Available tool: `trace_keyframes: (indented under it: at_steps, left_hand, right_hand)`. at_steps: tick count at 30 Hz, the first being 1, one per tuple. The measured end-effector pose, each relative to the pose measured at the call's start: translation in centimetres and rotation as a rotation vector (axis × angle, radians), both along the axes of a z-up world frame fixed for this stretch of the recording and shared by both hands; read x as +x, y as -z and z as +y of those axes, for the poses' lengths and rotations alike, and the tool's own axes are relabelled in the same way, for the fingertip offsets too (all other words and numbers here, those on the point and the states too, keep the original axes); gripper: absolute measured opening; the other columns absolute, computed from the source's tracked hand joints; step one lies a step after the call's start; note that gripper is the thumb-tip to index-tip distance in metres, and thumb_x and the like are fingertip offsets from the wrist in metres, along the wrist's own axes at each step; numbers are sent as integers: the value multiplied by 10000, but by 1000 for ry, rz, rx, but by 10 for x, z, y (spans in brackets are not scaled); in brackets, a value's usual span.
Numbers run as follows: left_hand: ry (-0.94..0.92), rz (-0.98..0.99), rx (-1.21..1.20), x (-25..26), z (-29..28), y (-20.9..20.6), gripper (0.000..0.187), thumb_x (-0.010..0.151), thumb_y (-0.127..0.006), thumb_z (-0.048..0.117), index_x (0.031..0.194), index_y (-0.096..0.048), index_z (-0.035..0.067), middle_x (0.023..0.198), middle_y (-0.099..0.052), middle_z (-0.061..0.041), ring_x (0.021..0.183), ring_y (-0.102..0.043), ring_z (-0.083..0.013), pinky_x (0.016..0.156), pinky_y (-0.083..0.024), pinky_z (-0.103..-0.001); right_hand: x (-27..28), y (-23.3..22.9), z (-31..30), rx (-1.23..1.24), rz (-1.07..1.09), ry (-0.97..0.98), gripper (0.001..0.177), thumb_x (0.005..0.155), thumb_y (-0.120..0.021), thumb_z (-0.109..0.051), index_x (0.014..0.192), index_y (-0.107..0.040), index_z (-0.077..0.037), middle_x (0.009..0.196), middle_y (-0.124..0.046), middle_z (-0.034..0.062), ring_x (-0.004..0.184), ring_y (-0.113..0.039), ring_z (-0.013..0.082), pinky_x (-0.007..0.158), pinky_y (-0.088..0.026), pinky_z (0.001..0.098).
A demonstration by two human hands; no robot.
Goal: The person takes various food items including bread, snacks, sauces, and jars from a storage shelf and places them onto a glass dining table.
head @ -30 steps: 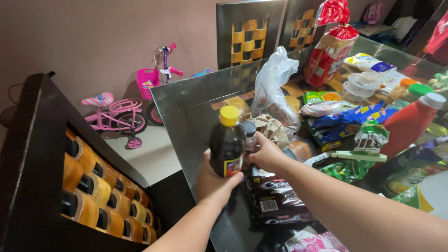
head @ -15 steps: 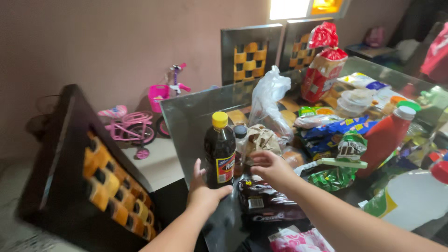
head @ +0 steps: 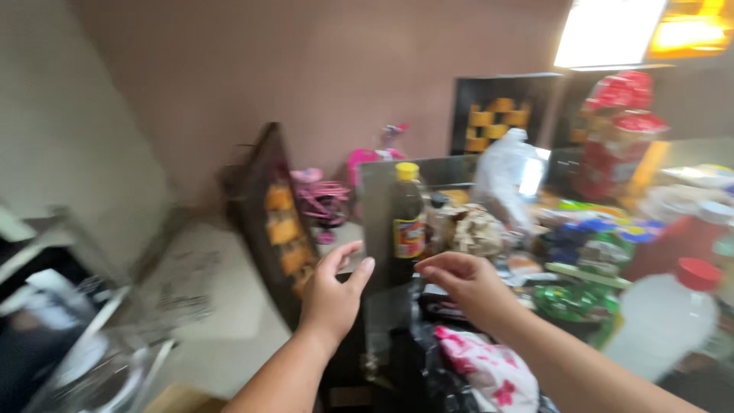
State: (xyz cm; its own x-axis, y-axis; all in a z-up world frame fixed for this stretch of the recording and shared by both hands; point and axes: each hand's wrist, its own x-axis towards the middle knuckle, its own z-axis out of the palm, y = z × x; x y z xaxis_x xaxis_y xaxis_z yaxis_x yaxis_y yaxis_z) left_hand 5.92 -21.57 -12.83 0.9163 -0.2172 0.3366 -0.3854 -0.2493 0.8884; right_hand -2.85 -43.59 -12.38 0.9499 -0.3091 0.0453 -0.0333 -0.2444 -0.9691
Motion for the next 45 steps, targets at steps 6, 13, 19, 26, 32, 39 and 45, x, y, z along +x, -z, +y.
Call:
trace_keyframes:
  at_steps: [6,13,19,26,32,39,45]
  left_hand:
    - [-128,-19,-80,-58,88,-51,360,867,-720,346,1185,-739,176,1196,-739,-57,1171,-668,-201,965,-522,-364]
    - [-432,-96,-50,-120,220,-63,307,844,-745,299,1128,-755,179,1137,-743,-42,1100,-663,-176,909,-532,-350]
    - [-602,-129,-107,-163,339,-63,286,852,-756,238,1124,-762,151,1063,-767,-46,1053,-682,-148,892,-528,-332]
    - [-598,-146,-303,-218,485,-71,254,892,-724,151,1132,-725,67,981,-756,-22,896,-689,-103,804,-550,-235]
    - [-764,-114,-306,-267,590,-87,263,881,-698,127,1130,-750,60,915,-781,-44,789,-654,-104,706,-499,-259]
    - [-1141,-462,43,-311,689,-126,338,906,-729,233,1204,-741,75,1119,-788,-78,1072,-726,-159,936,-524,-300]
    - [-1221,-459,-3,-312,733,-139,381,893,-727,252,1232,-720,78,1177,-776,-102,1115,-707,-175,979,-511,-304]
  right_hand:
    - [16,-12,52,74,-154,-109,352,929,-678,-328,973,-793,2,884,-806,51,850,-732,119,792,-562,282]
    - [19,-23,185,-152,-63,-311,251,864,-794,-262,917,-814,-17,804,-775,46,742,-638,114,744,-522,292]
    - [22,-34,317,-37,-138,-617,208,820,-792,-182,952,-782,-20,836,-756,26,789,-659,106,766,-545,290]
    - [3,-45,484,6,-154,-691,258,934,-709,-273,961,-746,-19,780,-667,63,752,-597,145,752,-521,298]
    - [-31,-72,611,47,-205,-747,330,979,-674,-315,917,-722,5,785,-663,32,752,-582,127,718,-493,296]
    - [-58,-109,717,-77,-386,-958,314,929,-739,-193,1233,-790,-133,1192,-697,-10,838,-655,144,623,-539,337]
    - [-25,-116,800,79,-468,-1124,315,869,-730,-133,1183,-754,-146,1271,-670,-1,947,-657,142,839,-527,265]
